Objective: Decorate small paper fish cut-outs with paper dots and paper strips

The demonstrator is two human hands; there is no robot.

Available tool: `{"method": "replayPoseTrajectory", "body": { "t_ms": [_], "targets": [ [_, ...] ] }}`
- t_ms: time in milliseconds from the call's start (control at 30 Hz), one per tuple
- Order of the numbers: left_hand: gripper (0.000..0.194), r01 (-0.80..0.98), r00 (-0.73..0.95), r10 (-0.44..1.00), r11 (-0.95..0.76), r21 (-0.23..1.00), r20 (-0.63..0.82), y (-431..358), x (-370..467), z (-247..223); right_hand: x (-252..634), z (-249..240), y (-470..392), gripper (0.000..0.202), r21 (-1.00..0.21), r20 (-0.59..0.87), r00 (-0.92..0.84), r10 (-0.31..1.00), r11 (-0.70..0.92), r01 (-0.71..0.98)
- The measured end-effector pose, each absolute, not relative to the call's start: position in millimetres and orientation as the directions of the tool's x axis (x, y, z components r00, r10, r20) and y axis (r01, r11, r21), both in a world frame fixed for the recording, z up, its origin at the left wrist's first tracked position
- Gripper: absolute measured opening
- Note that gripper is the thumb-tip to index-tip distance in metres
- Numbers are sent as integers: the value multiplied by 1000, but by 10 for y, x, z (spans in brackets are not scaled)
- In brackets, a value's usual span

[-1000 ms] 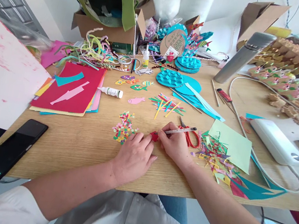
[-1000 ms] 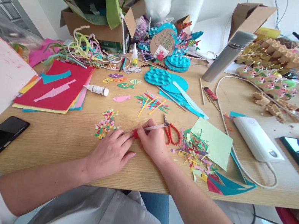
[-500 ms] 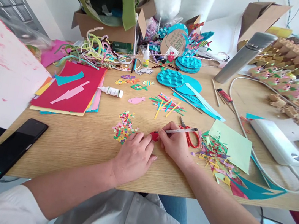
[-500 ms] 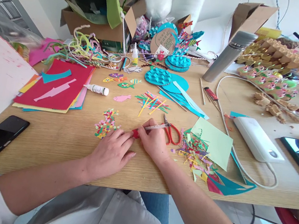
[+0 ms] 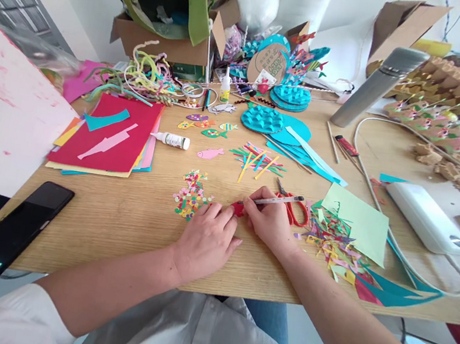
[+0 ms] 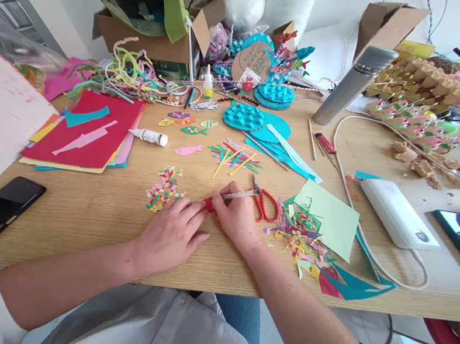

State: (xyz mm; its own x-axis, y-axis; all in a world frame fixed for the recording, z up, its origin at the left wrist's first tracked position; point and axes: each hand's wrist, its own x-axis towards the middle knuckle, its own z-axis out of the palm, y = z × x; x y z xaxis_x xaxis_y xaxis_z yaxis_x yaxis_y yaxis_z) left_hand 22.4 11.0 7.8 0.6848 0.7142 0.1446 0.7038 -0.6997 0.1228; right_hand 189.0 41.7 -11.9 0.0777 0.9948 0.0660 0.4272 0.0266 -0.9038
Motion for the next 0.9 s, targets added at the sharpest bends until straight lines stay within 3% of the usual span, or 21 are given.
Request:
{"method": "replayPoseTrajectory", "body": {
  "t_ms": [467, 900],
  "targets": [
    [32, 704, 681, 717, -697, 137, 151, 110, 219, 82, 1890, -122, 405, 14, -940, 63, 144, 988, 10, 341],
    [32, 702, 682, 716, -698, 138, 150, 111, 221, 89, 1894, -123, 416, 13, -889, 101, 110, 989, 40, 456]
  ]
}}
